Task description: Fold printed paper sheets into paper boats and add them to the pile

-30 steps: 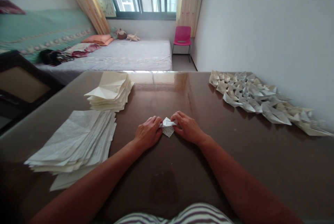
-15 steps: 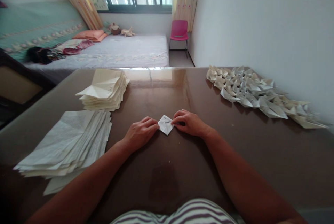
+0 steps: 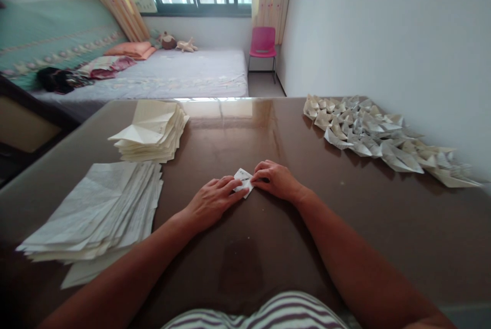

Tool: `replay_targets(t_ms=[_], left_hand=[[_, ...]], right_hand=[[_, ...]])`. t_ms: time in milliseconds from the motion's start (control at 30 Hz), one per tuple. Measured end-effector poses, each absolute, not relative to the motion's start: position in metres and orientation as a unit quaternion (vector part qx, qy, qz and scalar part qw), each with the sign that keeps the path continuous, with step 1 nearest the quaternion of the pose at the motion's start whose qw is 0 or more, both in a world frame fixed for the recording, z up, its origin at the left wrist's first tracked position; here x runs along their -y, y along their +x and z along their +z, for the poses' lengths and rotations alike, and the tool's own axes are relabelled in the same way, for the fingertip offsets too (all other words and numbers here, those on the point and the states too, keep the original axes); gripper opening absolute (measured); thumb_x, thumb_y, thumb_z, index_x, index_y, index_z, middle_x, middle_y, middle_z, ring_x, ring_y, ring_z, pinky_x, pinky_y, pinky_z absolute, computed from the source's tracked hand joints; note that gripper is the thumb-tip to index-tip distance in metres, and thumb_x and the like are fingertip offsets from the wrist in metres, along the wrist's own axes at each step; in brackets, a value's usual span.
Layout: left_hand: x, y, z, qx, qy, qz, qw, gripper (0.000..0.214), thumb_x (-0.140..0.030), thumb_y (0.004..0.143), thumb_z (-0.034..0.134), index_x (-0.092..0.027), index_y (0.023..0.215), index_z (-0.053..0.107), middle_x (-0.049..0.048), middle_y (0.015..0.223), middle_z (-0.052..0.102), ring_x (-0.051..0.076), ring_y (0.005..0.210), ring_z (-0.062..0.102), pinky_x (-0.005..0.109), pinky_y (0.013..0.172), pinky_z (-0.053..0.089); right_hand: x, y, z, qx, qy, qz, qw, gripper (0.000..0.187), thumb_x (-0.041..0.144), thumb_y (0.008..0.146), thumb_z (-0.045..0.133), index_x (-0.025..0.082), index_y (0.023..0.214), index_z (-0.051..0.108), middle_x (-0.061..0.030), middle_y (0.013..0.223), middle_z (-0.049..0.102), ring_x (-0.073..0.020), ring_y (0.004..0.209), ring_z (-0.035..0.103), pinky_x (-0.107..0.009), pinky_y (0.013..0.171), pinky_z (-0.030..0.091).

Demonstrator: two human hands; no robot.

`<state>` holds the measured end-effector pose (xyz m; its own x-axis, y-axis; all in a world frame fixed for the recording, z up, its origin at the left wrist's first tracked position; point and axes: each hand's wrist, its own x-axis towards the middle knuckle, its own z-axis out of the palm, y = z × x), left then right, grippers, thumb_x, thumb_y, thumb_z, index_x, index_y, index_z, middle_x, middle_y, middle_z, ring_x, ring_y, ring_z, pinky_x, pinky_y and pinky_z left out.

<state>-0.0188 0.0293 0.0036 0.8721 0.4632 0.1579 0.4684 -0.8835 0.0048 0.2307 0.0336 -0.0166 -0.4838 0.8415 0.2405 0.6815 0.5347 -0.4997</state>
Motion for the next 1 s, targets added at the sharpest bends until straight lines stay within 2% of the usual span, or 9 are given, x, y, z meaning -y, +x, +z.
replay_targets(t_ms=[233,333,400,433,533,633,733,1000], left_hand=[[-0.027,-0.024,0.000,0.250,-0.966,-0.058,0.018,0.034,-0.030,0.098,0.038,-0.030,0.131,0.048,0.0039,0.127,0.056,0.020,0.119,0.047,0.032,0.086,0.043],[-0.025,-0.023,-0.001,0.253,-0.965,-0.062,0.019,0.034,-0.029,0.097,0.040,-0.030,0.130,0.049,0.0040,0.129,0.055,0.020,0.120,0.046,0.032,0.086,0.043],[-0.024,-0.023,-0.001,0.256,-0.964,-0.063,0.020,0.033,-0.029,0.097,0.040,-0.028,0.129,0.051,0.0044,0.128,0.056,0.020,0.120,0.047,0.032,0.086,0.044],[-0.024,-0.022,-0.001,0.256,-0.964,-0.065,0.019,0.032,-0.029,0.097,0.040,-0.028,0.127,0.052,0.0045,0.128,0.057,0.020,0.120,0.048,0.032,0.087,0.044],[-0.025,-0.024,-0.001,0.257,-0.964,-0.074,0.012,0.031,-0.031,0.098,0.040,-0.026,0.123,0.056,0.0041,0.127,0.059,0.020,0.120,0.048,0.032,0.090,0.043],[-0.028,-0.027,-0.003,0.252,-0.964,-0.081,0.006,0.031,-0.031,0.097,0.043,-0.029,0.125,0.055,0.0017,0.130,0.058,0.018,0.121,0.049,0.031,0.090,0.044],[-0.028,-0.030,-0.004,0.257,-0.963,-0.084,0.006,0.031,-0.031,0.096,0.046,-0.032,0.125,0.056,-0.0004,0.134,0.056,0.018,0.124,0.048,0.031,0.093,0.044],[-0.018,-0.026,-0.002,0.276,-0.957,-0.087,0.005,0.033,-0.035,0.094,0.045,-0.023,0.123,0.057,0.0082,0.134,0.055,0.023,0.129,0.046,0.039,0.103,0.039]], right_hand=[[-0.035,0.235,-0.012,0.819,-0.489,0.190,0.234,0.016,0.033,0.088,0.060,0.024,0.085,0.072,-0.0036,0.092,0.068,-0.0163,0.083,0.062,-0.029,0.075,0.050],[-0.032,0.227,-0.007,0.814,-0.490,0.147,0.273,0.025,0.033,0.095,0.048,0.023,0.102,0.070,-0.0059,0.102,0.069,-0.0181,0.096,0.062,-0.032,0.086,0.049],[-0.027,0.216,-0.005,0.850,-0.445,0.129,0.250,0.036,0.032,0.099,0.037,0.023,0.126,0.059,-0.0065,0.124,0.063,-0.0184,0.118,0.053,-0.036,0.101,0.041],[-0.024,0.210,-0.006,0.874,-0.418,0.125,0.213,0.041,0.033,0.099,0.034,0.023,0.136,0.049,-0.0060,0.135,0.056,-0.0184,0.129,0.044,-0.038,0.108,0.035],[-0.016,0.196,-0.012,0.906,-0.395,0.102,0.114,0.057,0.046,0.098,0.034,0.021,0.149,0.026,-0.0066,0.151,0.035,-0.0198,0.142,0.025,-0.043,0.116,0.019],[-0.014,0.193,-0.020,0.905,-0.413,0.076,0.071,0.071,0.059,0.094,0.033,0.018,0.151,0.021,-0.0086,0.155,0.027,-0.0214,0.144,0.019,-0.045,0.117,0.013],[-0.014,0.195,-0.023,0.899,-0.430,0.054,0.065,0.077,0.065,0.091,0.033,0.017,0.151,0.021,-0.0096,0.155,0.025,-0.0230,0.144,0.018,-0.046,0.117,0.012],[-0.012,0.194,-0.024,0.892,-0.443,0.043,0.078,0.080,0.065,0.090,0.036,0.016,0.151,0.022,-0.0134,0.154,0.025,-0.0260,0.144,0.017,-0.048,0.116,0.014]])
